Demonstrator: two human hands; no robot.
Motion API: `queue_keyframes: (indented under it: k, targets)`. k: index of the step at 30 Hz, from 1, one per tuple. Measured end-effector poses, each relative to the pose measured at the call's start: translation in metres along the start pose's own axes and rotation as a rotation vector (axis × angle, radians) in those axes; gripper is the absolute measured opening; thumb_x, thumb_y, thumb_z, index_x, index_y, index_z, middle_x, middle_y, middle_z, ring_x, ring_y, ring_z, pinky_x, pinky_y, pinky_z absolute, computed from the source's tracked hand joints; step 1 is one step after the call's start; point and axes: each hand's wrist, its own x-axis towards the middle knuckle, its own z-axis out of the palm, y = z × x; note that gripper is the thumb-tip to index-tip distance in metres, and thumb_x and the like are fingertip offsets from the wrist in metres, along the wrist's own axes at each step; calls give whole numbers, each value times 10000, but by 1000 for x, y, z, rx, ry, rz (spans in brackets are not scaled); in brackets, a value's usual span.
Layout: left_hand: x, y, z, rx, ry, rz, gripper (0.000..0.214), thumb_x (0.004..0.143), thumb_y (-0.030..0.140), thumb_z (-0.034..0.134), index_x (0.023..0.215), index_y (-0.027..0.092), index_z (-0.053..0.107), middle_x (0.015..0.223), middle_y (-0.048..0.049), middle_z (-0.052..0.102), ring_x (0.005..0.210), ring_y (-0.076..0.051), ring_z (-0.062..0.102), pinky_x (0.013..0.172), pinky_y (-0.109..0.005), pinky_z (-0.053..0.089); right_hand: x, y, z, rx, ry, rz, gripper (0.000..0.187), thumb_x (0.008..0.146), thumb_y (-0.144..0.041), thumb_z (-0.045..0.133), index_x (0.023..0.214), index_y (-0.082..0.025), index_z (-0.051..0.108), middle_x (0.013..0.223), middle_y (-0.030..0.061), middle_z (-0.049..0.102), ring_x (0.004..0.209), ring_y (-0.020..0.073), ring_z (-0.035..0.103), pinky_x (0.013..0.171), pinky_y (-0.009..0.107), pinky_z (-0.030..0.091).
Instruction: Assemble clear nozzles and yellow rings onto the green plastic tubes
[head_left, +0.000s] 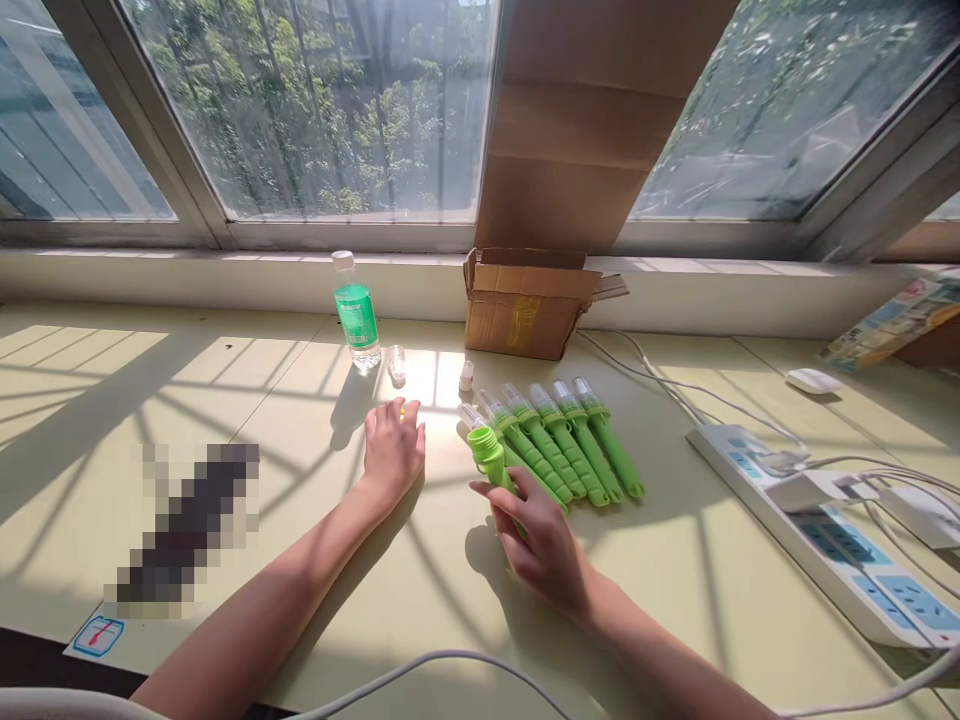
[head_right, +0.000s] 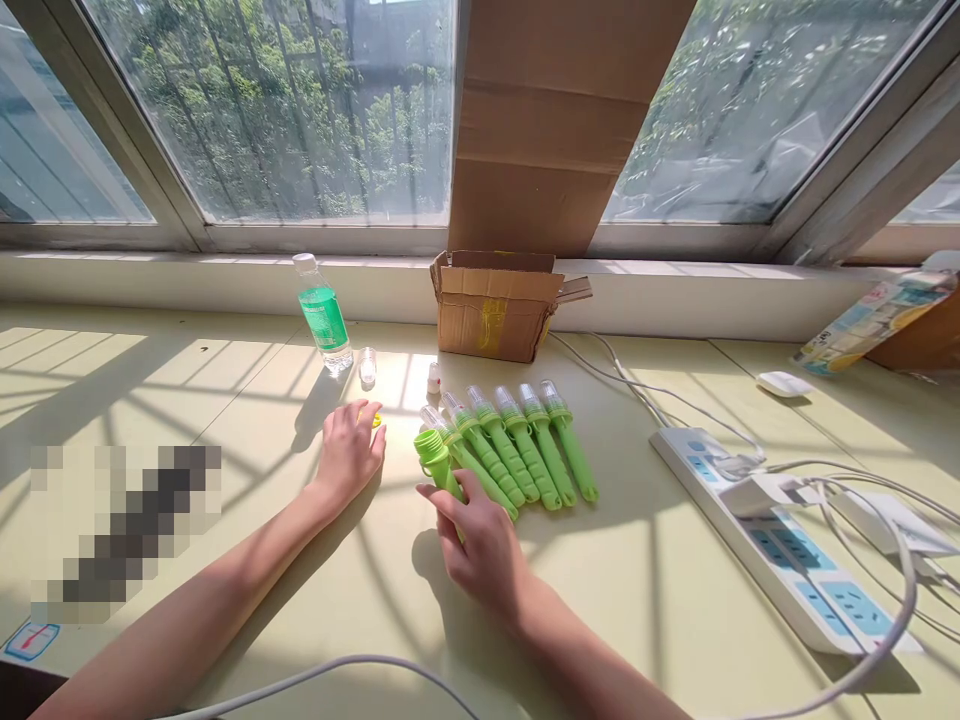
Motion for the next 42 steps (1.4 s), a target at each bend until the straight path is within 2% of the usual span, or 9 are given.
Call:
queue_keyframes:
  k: [5,11,16,22,26,32,37,42]
  targets:
    - [1,-3,1,36,-132,-10,205,885,125,466,1020,187,607,933,-102,627,862,-254,556,814,-393,399,0,1,0,-14,1,-5,408,850,-74,428,1153,-200,670,913,73,545,675,154,587,603,269,517]
    - [2,1,-1,-2,-138,1,192,930,206,447,1018,183,615,899,-105,617,876,-265,551,775,-382,396,0,1,0,-22,2,-7,420,838,-61,431,1150,-204,672,932,77,544,693,156,590,618,272,517]
    - [1,5,-4,16,-158,5,175,924,289,496,921,165,620,894,-114,607,868,-270,551,761,-385,405,0,1,0,-25,-7,-4,421,839,-61,434,1149,-211,676,954,83,549,705,161,602,628,276,522]
    - [1,2,0,-21,-88,20,169,932,188,446,874,180,605,855,-93,623,833,-247,568,753,-377,407,0,1,0,-33,1,-10,393,839,-76,447,1124,-211,680,939,79,560,697,162,602,598,260,521]
    - [1,3,1,-92,-21,38,151,928,137,421,936,172,567,908,-96,648,819,-227,601,739,-353,428,0,2,1,-35,-6,-11,392,843,-79,445,1129,-212,679,940,80,559,702,166,605,601,266,524]
    - [-1,2,1,-217,-44,41,126,937,155,408,993,192,514,818,-55,664,697,-204,624,603,-305,407,0,1,0,-27,-17,5,402,848,-77,441,1145,-212,675,965,84,551,716,167,609,638,281,528]
    - [-2,1,5,-280,8,72,154,957,195,391,1042,197,519,976,-76,682,812,-207,660,644,-306,439,0,1,0,-27,-27,18,400,852,-76,437,1140,-209,680,964,85,542,745,178,616,657,292,530]
    - [-4,1,4,-346,38,95,167,938,180,427,1051,203,549,949,-64,703,836,-205,666,705,-315,479,-1,1,0,-19,-33,24,416,849,-65,433,1156,-210,674,983,88,533,730,171,612,676,305,531]
